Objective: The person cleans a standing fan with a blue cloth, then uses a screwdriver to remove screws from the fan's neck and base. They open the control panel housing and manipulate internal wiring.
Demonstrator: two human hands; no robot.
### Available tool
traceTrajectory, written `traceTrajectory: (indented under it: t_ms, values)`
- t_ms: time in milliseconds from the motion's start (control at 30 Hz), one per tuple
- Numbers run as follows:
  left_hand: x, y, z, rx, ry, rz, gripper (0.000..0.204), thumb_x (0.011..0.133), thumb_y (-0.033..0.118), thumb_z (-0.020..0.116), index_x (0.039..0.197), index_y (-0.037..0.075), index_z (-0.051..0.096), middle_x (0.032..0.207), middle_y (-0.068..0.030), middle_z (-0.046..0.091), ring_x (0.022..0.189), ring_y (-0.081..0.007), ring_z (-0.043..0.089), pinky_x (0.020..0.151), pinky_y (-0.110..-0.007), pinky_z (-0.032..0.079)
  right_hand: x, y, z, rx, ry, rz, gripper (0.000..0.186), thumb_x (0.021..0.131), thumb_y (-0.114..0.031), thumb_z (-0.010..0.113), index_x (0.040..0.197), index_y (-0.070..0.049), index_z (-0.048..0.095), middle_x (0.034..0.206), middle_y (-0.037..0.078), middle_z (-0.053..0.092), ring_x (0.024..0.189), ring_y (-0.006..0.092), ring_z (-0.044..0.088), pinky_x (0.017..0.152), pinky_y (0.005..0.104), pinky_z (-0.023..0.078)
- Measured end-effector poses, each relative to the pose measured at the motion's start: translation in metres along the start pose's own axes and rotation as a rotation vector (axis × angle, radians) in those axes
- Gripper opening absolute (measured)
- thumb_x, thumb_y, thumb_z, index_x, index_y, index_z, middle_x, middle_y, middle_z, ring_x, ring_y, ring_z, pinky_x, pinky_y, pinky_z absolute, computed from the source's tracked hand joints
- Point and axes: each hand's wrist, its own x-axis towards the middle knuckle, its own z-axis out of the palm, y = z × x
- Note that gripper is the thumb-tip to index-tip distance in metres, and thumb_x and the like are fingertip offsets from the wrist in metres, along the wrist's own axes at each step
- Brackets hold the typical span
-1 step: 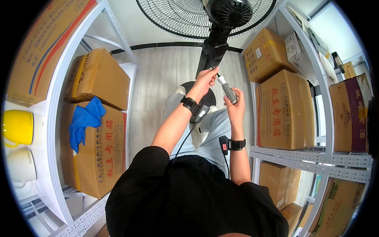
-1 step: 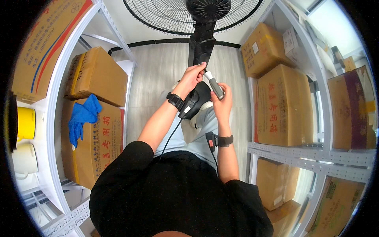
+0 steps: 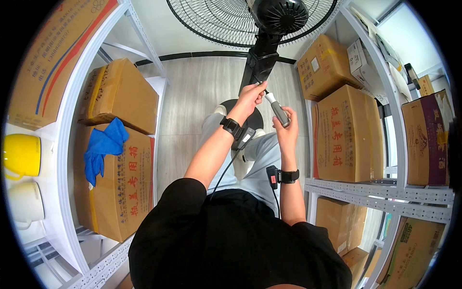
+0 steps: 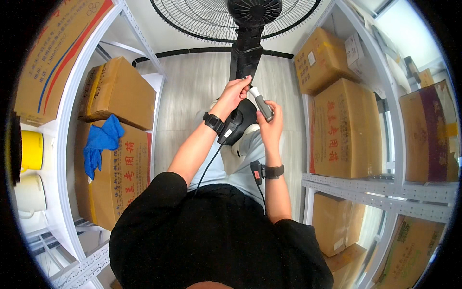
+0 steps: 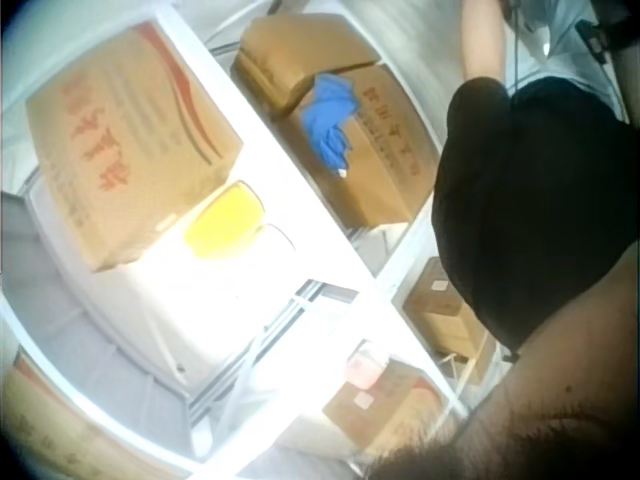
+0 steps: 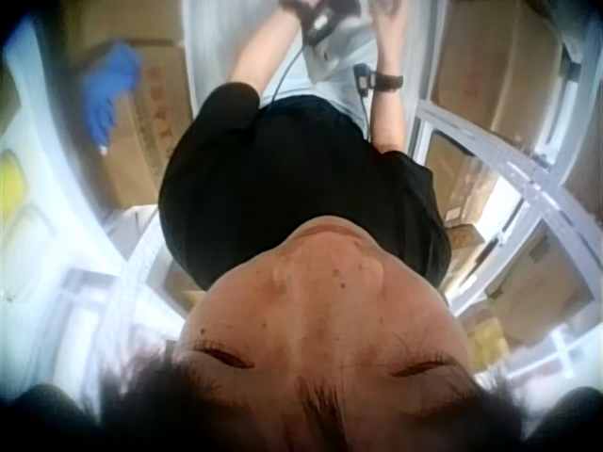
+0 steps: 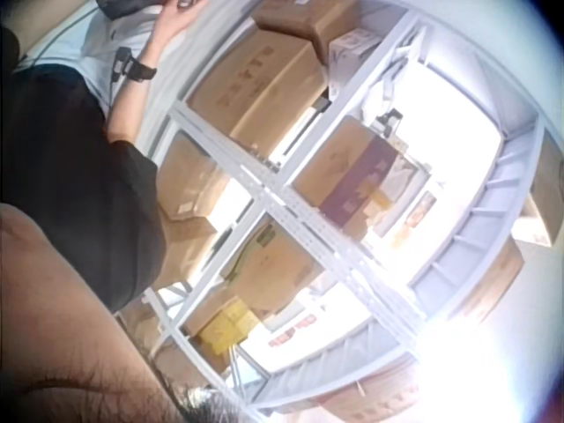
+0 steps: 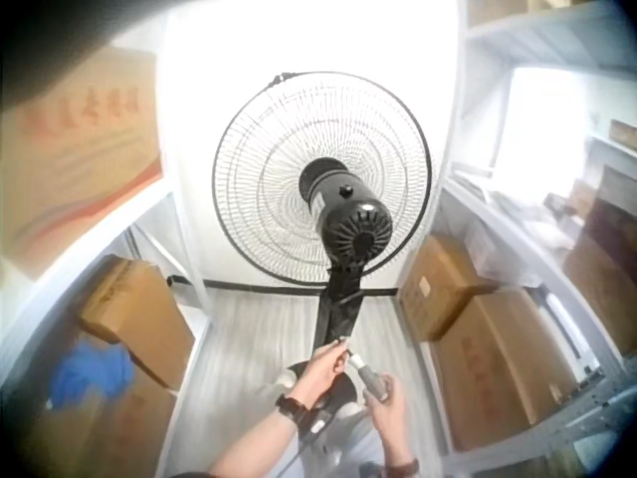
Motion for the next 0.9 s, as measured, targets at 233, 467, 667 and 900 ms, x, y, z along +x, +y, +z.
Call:
traceTrajectory:
  t_ms: [233,467,667,900]
  values:
    - [0.003,-0.003,-0.016,-0.181,-0.107,-0.007,0.026,0.088,0.027,0.066,0.085,0.001,0.060,0.069,0.0017,0.048,0.057,-0.0052,0.041,0.047,-0.018,0.031,0.009,-0.007,-0.005,0.358,-0.114,0.514,0.030,0.093,-0.023,0.060,0.111,0.001,0.056,0.088,0.008,0.062,0.066,0.0111,0.062,0.055,0.0205,0.047]
    - [0.007,-0.001,-0.010,0.018,-0.003,-0.007,0.023,0.090,0.023,0.063,0.088,0.000,0.061,0.068,0.0018,0.048,0.057,-0.0056,0.041,0.047,-0.019,0.031,0.002,0.007,-0.004,-0.179,0.024,-0.113,0.038,0.087,-0.022,0.067,0.117,-0.003,0.053,0.100,0.011,0.059,0.080,0.0167,0.061,0.062,0.0238,0.050]
    - [0.005,-0.003,-0.010,-0.184,-0.071,-0.040,0.022,0.089,0.024,0.065,0.083,0.002,0.060,0.068,0.0018,0.048,0.056,-0.0055,0.041,0.046,-0.019,0.031,0.003,-0.003,-0.005,0.512,-0.021,0.492,0.040,0.093,-0.028,0.059,0.121,-0.002,0.047,0.090,0.012,0.063,0.064,0.0162,0.064,0.060,0.0248,0.053]
    - [0.005,0.003,-0.009,-0.021,-0.002,-0.024,0.021,0.093,0.020,0.059,0.086,-0.001,0.059,0.069,-0.0002,0.050,0.055,-0.0058,0.042,0.046,-0.019,0.031,-0.005,0.001,0.007,0.268,0.044,0.137,0.038,0.088,-0.012,0.064,0.121,-0.002,0.049,0.108,0.016,0.058,0.077,0.0150,0.063,0.064,0.0267,0.055]
